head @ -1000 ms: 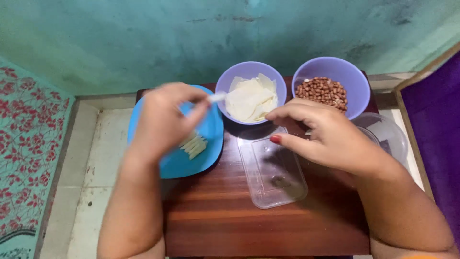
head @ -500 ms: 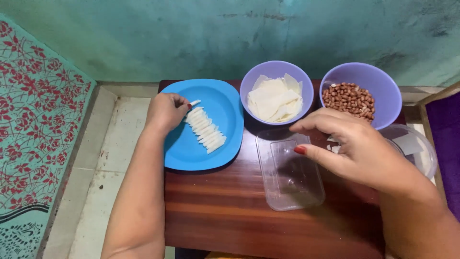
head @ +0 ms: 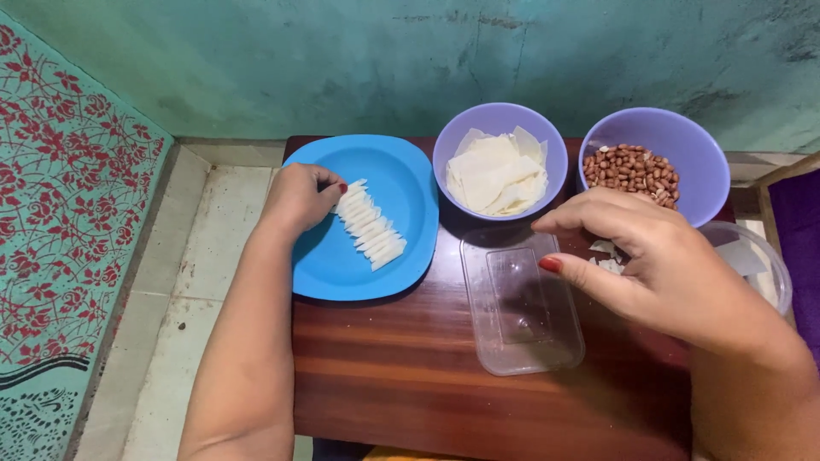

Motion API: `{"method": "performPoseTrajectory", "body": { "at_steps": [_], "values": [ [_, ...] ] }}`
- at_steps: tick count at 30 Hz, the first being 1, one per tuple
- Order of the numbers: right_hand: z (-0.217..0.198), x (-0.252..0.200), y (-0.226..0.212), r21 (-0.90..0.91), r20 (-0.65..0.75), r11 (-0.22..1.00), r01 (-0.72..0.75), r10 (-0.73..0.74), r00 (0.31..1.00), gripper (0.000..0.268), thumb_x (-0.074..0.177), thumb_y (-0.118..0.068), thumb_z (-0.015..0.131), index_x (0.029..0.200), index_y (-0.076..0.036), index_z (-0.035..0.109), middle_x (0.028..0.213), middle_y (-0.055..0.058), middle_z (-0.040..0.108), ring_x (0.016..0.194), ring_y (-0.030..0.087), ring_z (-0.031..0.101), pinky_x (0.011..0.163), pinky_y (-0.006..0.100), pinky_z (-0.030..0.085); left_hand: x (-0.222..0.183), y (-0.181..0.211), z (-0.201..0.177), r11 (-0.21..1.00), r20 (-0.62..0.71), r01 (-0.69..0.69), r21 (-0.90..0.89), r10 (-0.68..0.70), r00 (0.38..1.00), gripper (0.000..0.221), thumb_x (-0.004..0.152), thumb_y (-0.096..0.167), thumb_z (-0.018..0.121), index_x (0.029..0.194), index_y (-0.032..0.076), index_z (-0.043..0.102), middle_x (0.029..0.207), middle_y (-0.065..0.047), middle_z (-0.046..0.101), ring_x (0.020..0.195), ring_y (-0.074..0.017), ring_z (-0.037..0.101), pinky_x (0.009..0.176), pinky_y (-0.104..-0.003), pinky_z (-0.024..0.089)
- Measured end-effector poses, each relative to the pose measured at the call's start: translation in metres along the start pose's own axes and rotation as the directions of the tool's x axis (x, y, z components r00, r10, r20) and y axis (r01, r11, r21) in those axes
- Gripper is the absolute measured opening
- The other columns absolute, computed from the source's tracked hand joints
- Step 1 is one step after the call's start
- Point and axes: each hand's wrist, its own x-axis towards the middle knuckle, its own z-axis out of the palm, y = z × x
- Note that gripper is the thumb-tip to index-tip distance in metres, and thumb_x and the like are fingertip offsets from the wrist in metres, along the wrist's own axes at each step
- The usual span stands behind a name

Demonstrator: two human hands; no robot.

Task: Manually assembling peanut rolls by placing a peanut on a small wrapper and rolling it up.

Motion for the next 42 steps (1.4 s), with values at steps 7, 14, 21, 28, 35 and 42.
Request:
{"method": "performPoseTrajectory", "body": {
  "at_steps": [7, 14, 21, 28, 35, 42],
  "values": [
    [-0.001, 0.000, -0.001, 0.000, 0.001, 1.000, 0.001, -0.001, 1.000, 0.024, 0.087, -0.023, 0.073, 0.109, -0.011, 0.075, 0.088, 0.000, 0.073, 0.080, 0.016, 0.066, 0.074, 0.031, 0.051, -0.001, -0.001, 0.001, 1.000, -0.007, -0.013, -0.005, 0.013, 1.000, 0.018, 0.096, 0.022, 0.064, 0.102, 0.020, 0.081, 0.094, 0.001, 0.076, 0.091, -0.0178, 0.067, 0.076, -0.035, 0.053],
    [-0.003, 0.000, -0.002, -0.009, -0.007, 0.999, 0.044, -0.045, 0.999, 0.023, 0.088, -0.022, 0.073, 0.107, -0.010, 0.074, 0.088, -0.001, 0.073, 0.081, 0.016, 0.066, 0.076, 0.033, 0.051, 0.002, -0.001, -0.001, 1.000, -0.002, -0.005, -0.016, 0.005, 1.000, 0.020, 0.099, 0.025, 0.061, 0.101, 0.021, 0.080, 0.089, 0.003, 0.074, 0.089, -0.0163, 0.065, 0.077, -0.034, 0.053],
    [-0.007, -0.004, -0.005, -0.011, -0.030, 0.999, 0.032, -0.032, 0.999, 0.021, 0.088, -0.019, 0.072, 0.107, -0.010, 0.074, 0.088, -0.001, 0.073, 0.083, 0.015, 0.067, 0.079, 0.031, 0.051, -0.005, 0.005, -0.003, 0.998, -0.017, -0.048, -0.031, 0.048, 0.999, 0.016, 0.096, 0.027, 0.066, 0.098, 0.020, 0.080, 0.091, 0.003, 0.076, 0.087, -0.0156, 0.066, 0.077, -0.034, 0.052],
    [-0.006, -0.004, -0.005, -0.018, -0.029, 1.000, 0.024, -0.025, 0.999, 0.020, 0.089, -0.020, 0.073, 0.107, -0.011, 0.074, 0.086, -0.002, 0.071, 0.083, 0.015, 0.065, 0.080, 0.031, 0.050, -0.005, 0.006, -0.001, 0.999, -0.001, -0.027, -0.018, 0.027, 1.000, 0.015, 0.093, 0.028, 0.069, 0.100, 0.020, 0.080, 0.097, 0.002, 0.076, 0.091, -0.0171, 0.067, 0.078, -0.034, 0.053],
    [-0.011, -0.005, -0.008, -0.017, -0.036, 1.000, 0.019, -0.020, 0.999, 0.019, 0.088, -0.020, 0.073, 0.106, -0.011, 0.074, 0.091, -0.001, 0.073, 0.085, 0.015, 0.067, 0.081, 0.031, 0.050, -0.005, 0.005, -0.001, 0.999, -0.022, -0.035, -0.001, 0.035, 0.999, 0.018, 0.096, 0.028, 0.065, 0.101, 0.021, 0.080, 0.092, 0.001, 0.074, 0.088, -0.0181, 0.065, 0.075, -0.036, 0.052],
    [-0.021, -0.010, -0.004, -0.083, -0.060, 0.995, 0.050, -0.055, 0.997, 0.021, 0.088, -0.017, 0.072, 0.107, -0.008, 0.073, 0.107, 0.000, 0.076, 0.103, 0.018, 0.069, 0.097, 0.036, 0.047, -0.008, 0.007, -0.002, 0.997, -0.028, -0.080, -0.001, 0.080, 0.996, 0.020, 0.095, 0.025, 0.064, 0.104, 0.017, 0.080, 0.104, 0.000, 0.077, 0.099, -0.0202, 0.067, 0.084, -0.038, 0.053]
  ]
}}
